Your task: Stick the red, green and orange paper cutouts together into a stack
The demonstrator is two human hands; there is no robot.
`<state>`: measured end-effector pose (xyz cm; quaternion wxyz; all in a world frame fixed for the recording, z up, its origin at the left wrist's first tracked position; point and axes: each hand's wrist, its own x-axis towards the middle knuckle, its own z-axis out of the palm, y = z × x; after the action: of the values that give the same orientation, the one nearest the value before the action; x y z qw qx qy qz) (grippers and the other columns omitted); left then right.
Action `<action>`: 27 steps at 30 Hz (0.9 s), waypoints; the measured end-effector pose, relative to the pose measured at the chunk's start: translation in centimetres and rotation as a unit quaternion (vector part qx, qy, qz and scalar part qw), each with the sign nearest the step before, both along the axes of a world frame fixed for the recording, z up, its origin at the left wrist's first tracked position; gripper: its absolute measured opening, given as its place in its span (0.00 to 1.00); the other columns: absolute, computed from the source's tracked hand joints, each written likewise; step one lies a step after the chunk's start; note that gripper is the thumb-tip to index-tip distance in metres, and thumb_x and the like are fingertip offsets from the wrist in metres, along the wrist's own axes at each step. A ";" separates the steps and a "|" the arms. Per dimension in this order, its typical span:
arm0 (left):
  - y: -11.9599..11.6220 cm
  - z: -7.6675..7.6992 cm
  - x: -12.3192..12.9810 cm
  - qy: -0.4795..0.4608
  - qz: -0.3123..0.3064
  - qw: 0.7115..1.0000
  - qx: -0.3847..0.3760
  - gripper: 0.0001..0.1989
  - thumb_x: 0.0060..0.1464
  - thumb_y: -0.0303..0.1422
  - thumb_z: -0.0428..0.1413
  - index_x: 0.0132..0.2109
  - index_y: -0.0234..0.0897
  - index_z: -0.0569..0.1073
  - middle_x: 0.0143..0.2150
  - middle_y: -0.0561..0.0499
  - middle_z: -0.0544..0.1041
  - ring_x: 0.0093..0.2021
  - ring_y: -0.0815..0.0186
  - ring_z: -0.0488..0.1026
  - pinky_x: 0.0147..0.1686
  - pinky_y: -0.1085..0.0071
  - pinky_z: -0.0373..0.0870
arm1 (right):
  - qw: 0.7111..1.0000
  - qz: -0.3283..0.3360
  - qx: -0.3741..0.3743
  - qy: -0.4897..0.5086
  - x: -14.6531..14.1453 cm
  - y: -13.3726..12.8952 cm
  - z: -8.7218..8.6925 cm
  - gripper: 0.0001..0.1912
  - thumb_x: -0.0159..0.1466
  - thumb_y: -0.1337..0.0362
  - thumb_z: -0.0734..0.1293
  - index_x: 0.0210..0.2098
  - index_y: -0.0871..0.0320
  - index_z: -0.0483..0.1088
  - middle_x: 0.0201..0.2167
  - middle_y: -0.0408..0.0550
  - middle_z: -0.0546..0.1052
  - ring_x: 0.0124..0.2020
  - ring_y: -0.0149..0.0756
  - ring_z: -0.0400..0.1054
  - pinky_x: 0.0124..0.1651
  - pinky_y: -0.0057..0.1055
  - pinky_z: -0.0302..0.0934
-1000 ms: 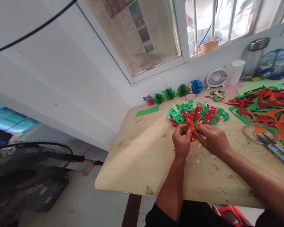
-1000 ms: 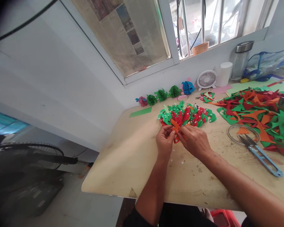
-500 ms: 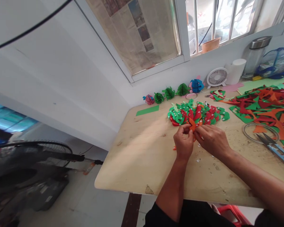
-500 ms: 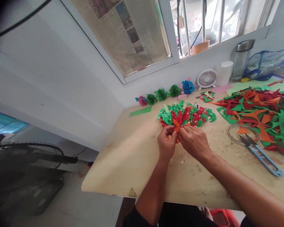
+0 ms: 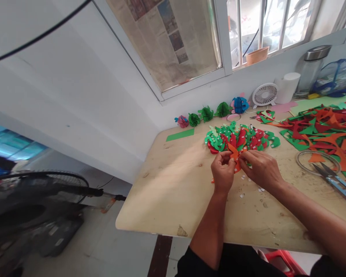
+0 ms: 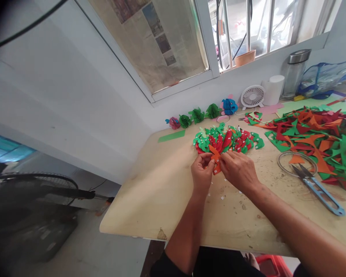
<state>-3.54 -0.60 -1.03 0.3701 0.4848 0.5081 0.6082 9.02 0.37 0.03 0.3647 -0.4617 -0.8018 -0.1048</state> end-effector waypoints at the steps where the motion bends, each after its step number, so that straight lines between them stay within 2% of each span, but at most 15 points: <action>1: 0.1 -0.1 0.0 -0.008 0.000 1.000 -0.003 0.09 0.46 0.29 0.55 0.38 0.33 0.72 0.29 0.50 0.74 0.28 0.71 0.71 0.31 0.76 0.69 | 1.000 0.006 0.003 -0.005 0.0 0.0 0.0 0.10 0.61 0.67 0.59 0.25 0.58 0.68 0.23 0.47 0.74 0.26 0.34 0.66 0.31 0.29 0.51; 6: 0.2 0.0 -0.1 -0.047 0.001 0.999 -0.020 0.10 0.45 0.29 0.56 0.38 0.33 0.71 0.27 0.53 0.73 0.25 0.73 0.69 0.27 0.77 0.68 | 0.999 0.007 0.031 -0.011 0.0 0.0 -0.1 0.10 0.62 0.66 0.59 0.27 0.58 0.70 0.23 0.46 0.74 0.26 0.34 0.66 0.32 0.30 0.52; 21: 0.3 -0.1 -0.1 -0.053 -0.003 0.999 -0.009 0.10 0.44 0.28 0.56 0.37 0.32 0.72 0.28 0.51 0.73 0.27 0.73 0.69 0.29 0.77 0.66 | 0.998 0.046 0.053 -0.005 0.0 0.1 -0.3 0.11 0.63 0.67 0.60 0.28 0.58 0.72 0.28 0.49 0.75 0.29 0.34 0.66 0.32 0.29 0.53; 27: 0.3 0.1 -0.1 -0.072 0.001 0.997 -0.025 0.09 0.43 0.28 0.56 0.36 0.33 0.72 0.25 0.54 0.71 0.23 0.74 0.67 0.25 0.78 0.65 | 0.997 0.042 0.061 0.001 0.0 0.0 0.1 0.09 0.62 0.68 0.61 0.28 0.59 0.72 0.27 0.48 0.75 0.28 0.34 0.66 0.33 0.30 0.54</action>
<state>-3.64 -0.32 -0.96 0.4172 0.4294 0.4957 0.6291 9.06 0.36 0.08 0.3973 -0.4044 -0.8123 -0.1373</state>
